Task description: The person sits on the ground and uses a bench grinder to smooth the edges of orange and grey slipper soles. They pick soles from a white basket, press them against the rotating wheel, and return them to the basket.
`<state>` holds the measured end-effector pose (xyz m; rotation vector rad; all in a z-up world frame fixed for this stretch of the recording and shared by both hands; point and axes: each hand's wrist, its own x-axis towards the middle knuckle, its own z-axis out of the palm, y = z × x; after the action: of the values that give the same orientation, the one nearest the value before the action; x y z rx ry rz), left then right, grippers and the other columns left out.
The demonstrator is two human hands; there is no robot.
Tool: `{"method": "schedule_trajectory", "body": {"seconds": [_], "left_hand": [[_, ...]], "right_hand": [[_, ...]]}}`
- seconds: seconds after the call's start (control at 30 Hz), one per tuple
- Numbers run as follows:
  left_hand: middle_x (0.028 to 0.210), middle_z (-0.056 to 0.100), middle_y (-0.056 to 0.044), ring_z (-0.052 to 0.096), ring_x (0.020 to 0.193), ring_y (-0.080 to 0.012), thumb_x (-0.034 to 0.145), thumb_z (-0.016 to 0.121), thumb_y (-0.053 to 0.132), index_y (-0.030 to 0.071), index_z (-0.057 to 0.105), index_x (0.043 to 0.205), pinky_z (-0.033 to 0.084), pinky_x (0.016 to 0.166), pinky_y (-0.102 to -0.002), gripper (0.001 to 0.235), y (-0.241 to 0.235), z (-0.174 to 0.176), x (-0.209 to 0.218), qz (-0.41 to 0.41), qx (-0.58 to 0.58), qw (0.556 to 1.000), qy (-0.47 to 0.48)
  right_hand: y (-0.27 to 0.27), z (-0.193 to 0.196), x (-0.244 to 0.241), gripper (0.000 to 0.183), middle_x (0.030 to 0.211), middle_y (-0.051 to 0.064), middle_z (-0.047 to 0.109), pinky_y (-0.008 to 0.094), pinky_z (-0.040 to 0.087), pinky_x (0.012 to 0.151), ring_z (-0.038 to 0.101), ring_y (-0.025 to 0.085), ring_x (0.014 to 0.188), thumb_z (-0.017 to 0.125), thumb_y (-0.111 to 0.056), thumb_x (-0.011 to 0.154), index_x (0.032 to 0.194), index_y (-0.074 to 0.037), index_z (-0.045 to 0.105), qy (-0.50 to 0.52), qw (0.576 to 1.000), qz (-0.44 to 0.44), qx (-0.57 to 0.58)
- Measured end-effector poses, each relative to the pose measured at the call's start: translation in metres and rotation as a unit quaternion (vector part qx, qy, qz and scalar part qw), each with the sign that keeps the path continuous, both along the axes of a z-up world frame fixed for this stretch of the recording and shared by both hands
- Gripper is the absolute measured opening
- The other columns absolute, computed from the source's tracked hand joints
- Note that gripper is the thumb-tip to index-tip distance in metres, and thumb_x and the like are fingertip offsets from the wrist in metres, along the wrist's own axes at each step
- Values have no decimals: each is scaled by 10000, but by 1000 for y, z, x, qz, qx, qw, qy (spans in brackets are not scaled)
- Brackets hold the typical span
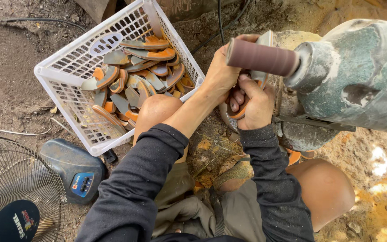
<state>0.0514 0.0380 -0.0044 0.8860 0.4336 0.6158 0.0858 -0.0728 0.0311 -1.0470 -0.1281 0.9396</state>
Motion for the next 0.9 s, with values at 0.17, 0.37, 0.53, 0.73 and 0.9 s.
{"method": "schedule_trajectory", "body": {"seconds": [0.17, 0.37, 0.53, 0.73, 0.9], "left_hand": [[1094, 728, -81, 664, 938, -126, 1012, 623, 23, 9, 667, 1298, 584, 816, -300, 290, 0, -3, -3, -7, 0, 1000, 0], [1080, 751, -105, 686, 954, -159, 981, 717, 32, -24, 714, 1167, 581, 876, -338, 194, -13, -8, -17, -38, -28, 999, -6], [1090, 751, -95, 692, 977, -154, 945, 754, 70, 24, 721, 1193, 574, 933, -316, 255, -24, 5, -46, -74, 14, 997, 13], [1004, 726, -75, 664, 899, -160, 941, 735, 106, 42, 705, 1214, 579, 840, -336, 282, -32, 24, -64, -53, 112, 984, 131], [1236, 723, -48, 652, 1143, -104, 1084, 594, 193, 42, 617, 1332, 528, 1022, -276, 292, -36, 19, -52, -66, 99, 993, 18]], "right_hand": [[-3, 1, 0, 29, 755, 47, 553, 300, 403, 447, 476, 119, 541, 595, -4, 945, 947, 24, 600, -15, 1000, 8, 21], [-27, -6, -19, 47, 712, 40, 514, 303, 397, 446, 469, 131, 532, 585, 6, 929, 956, 1, 546, -5, 999, 7, 45], [-57, -12, -36, 109, 685, 44, 503, 350, 490, 543, 506, 154, 521, 623, -52, 989, 1006, 29, 551, -35, 994, 69, 74], [-63, -15, -25, 298, 957, 57, 632, 310, 581, 704, 650, 145, 768, 567, -268, 1032, 1188, -18, 521, -134, 989, 36, -41], [-66, -21, -11, 374, 794, 43, 500, 272, 467, 481, 508, 134, 586, 370, -338, 1153, 1250, -9, 519, 88, 983, 108, 117]]}}
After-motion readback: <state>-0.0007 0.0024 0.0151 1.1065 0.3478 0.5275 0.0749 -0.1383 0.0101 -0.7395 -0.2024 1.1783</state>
